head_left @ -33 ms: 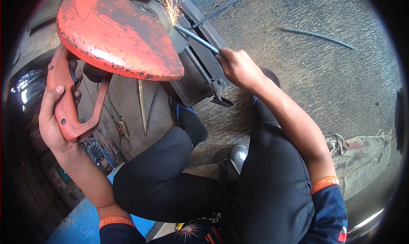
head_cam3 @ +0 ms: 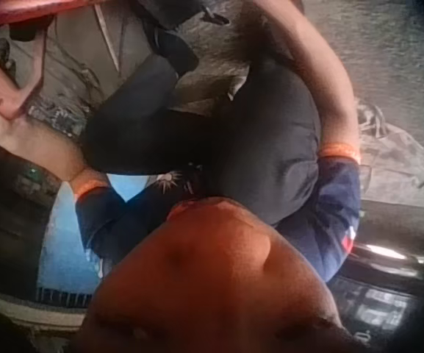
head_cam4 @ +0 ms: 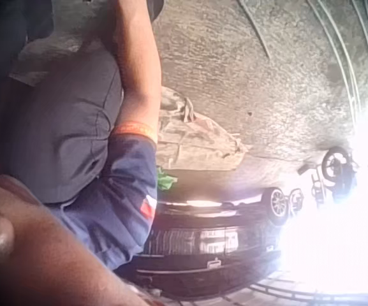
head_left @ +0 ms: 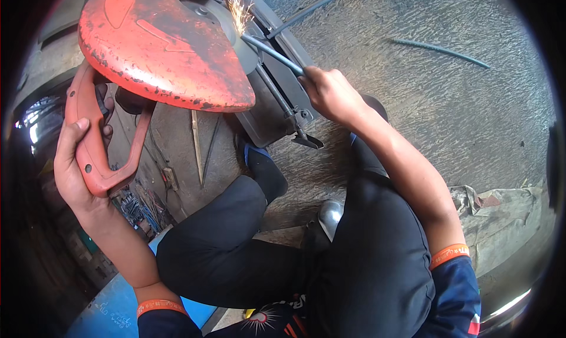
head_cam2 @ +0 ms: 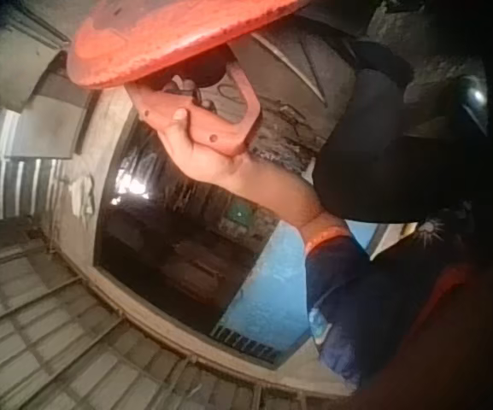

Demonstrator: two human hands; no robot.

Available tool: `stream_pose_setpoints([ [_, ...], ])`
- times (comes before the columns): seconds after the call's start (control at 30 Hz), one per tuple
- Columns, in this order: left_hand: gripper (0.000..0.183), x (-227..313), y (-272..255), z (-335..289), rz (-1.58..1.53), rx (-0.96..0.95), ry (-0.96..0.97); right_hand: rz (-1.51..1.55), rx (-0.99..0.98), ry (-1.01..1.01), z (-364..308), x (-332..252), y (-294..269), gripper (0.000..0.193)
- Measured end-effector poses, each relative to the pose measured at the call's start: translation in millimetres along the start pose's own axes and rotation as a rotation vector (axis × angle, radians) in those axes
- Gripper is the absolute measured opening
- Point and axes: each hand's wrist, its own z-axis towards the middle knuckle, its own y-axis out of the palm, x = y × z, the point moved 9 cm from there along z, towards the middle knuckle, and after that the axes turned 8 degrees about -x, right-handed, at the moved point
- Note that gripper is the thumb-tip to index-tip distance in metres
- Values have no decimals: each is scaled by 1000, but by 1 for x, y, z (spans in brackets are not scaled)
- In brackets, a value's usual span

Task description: Cutting metal rods into smaller pieces using a chop saw.

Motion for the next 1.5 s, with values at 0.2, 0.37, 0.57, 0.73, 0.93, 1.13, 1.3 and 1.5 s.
stream_pose_setpoints([
  [0.2, 49, -8, -25, 2, 59, 120, -89, -68, -22, 10, 1, 2, 1, 21],
  [0.37, 48, -8, -21, 3, 45, 73, -50, -150, -9, -32, 1, -1, 2, 19],
  [0.57, 49, -5, -16, 2, 51, 69, -44, -256, 26, -76, -1, -5, 1, 25],
  [0.73, 51, -7, -19, 5, 42, -5, -41, -373, 46, -92, -2, -6, 2, 34],
  [0.93, 52, -5, -13, 3, 44, 31, -35, -498, 48, -85, -7, -4, 2, 46],
  [1.13, 55, -3, -8, -2, 73, 65, -15, -259, 204, -180, -15, -13, -26, 32],
  [1.3, 52, -6, -13, 6, 92, -9, -63, 188, -72, 256, -12, 33, -20, 40],
  [1.5, 50, -2, 0, -1, 45, -40, 9, 305, -193, 232, -5, 30, -7, 42],
])
